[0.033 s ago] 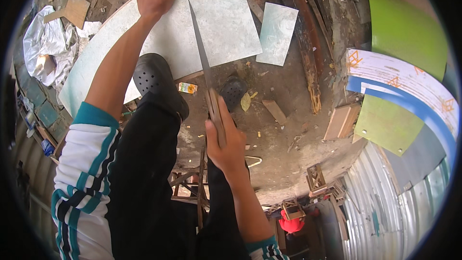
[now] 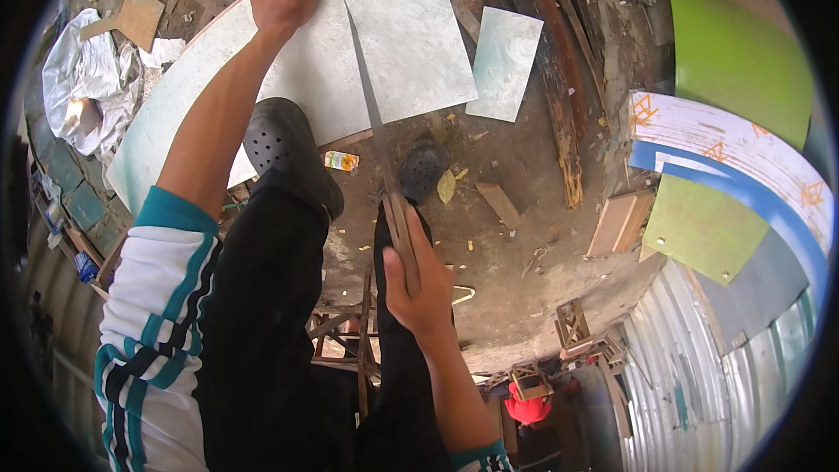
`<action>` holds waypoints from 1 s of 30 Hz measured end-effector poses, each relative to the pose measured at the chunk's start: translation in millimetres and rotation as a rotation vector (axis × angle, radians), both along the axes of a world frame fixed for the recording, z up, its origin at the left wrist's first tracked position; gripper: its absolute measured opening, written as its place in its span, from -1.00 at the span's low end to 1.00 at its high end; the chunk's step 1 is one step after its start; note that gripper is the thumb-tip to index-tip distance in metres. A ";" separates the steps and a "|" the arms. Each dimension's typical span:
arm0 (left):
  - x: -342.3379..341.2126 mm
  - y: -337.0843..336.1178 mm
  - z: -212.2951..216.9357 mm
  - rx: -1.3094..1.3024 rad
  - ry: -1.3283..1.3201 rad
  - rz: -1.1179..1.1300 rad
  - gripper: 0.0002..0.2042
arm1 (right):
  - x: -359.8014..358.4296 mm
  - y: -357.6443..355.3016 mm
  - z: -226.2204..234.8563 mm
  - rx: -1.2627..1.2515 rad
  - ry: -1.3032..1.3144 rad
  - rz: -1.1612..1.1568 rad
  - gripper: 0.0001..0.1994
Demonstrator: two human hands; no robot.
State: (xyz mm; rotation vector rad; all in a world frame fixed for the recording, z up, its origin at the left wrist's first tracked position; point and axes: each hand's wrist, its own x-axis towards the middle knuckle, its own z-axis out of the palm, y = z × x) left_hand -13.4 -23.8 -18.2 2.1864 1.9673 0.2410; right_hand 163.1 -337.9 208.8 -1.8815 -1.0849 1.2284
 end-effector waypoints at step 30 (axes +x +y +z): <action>1.4 2.5 -4.3 0.005 0.021 0.011 -0.50 | 10.9 6.6 -12.1 -0.241 0.046 -0.006 -0.45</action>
